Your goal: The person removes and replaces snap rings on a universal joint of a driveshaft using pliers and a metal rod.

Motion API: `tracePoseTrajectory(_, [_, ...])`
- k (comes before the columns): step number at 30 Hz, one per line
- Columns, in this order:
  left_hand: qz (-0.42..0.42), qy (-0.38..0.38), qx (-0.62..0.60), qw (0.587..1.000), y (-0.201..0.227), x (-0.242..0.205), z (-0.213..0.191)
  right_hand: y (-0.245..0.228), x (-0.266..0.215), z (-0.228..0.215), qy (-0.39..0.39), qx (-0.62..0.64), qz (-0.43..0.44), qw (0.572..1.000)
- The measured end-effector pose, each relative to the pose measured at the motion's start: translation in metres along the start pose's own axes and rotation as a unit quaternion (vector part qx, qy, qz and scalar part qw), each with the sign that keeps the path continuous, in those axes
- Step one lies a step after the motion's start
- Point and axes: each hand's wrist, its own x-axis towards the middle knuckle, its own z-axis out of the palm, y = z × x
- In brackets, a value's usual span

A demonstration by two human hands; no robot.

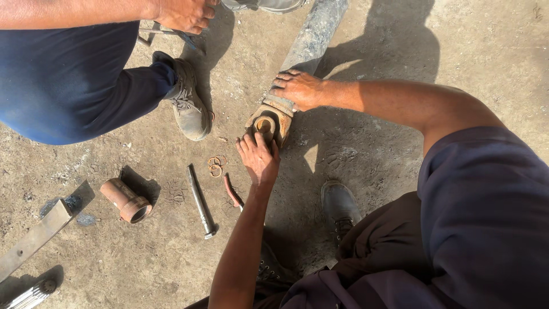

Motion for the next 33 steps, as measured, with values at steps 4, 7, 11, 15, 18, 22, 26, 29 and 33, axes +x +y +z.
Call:
tracePoseTrajectory(4, [0.014,0.014,-0.018,1.000,0.002,0.001,-0.006,0.002,0.000,0.002,0.017,0.003,-0.006,1.000])
tracePoseTrajectory(7, [0.018,0.018,-0.024,0.999,0.003,0.000,-0.007,0.000,-0.001,0.002,0.003,0.007,-0.001,1.000])
tracePoseTrajectory(11, [0.013,0.008,-0.024,1.000,0.003,0.001,-0.009,0.000,-0.001,-0.001,-0.006,0.011,0.005,1.000])
tracePoseTrajectory(15, [0.011,0.003,-0.018,1.000,0.001,-0.003,-0.006,0.000,-0.002,0.004,-0.021,-0.002,0.008,1.000])
tracePoseTrajectory(18, [-0.007,-0.018,-0.016,1.000,-0.006,-0.001,0.004,0.005,0.004,0.010,-0.020,-0.024,0.004,0.999])
tracePoseTrajectory(22, [-0.036,-0.037,-0.028,0.998,-0.016,0.000,0.012,0.006,0.003,0.015,-0.032,-0.030,0.008,0.999])
tracePoseTrajectory(26, [-0.037,-0.080,-0.050,0.995,-0.027,0.006,0.014,0.007,0.004,0.014,-0.027,-0.035,0.008,0.999])
tracePoseTrajectory(29, [-0.052,-0.093,-0.085,0.991,-0.028,0.005,0.007,0.005,0.002,0.011,-0.020,-0.027,0.012,0.999])
tracePoseTrajectory(33, [-0.029,-0.047,-0.092,0.994,-0.026,0.006,0.002,0.003,0.002,0.008,-0.016,-0.032,0.013,0.999])
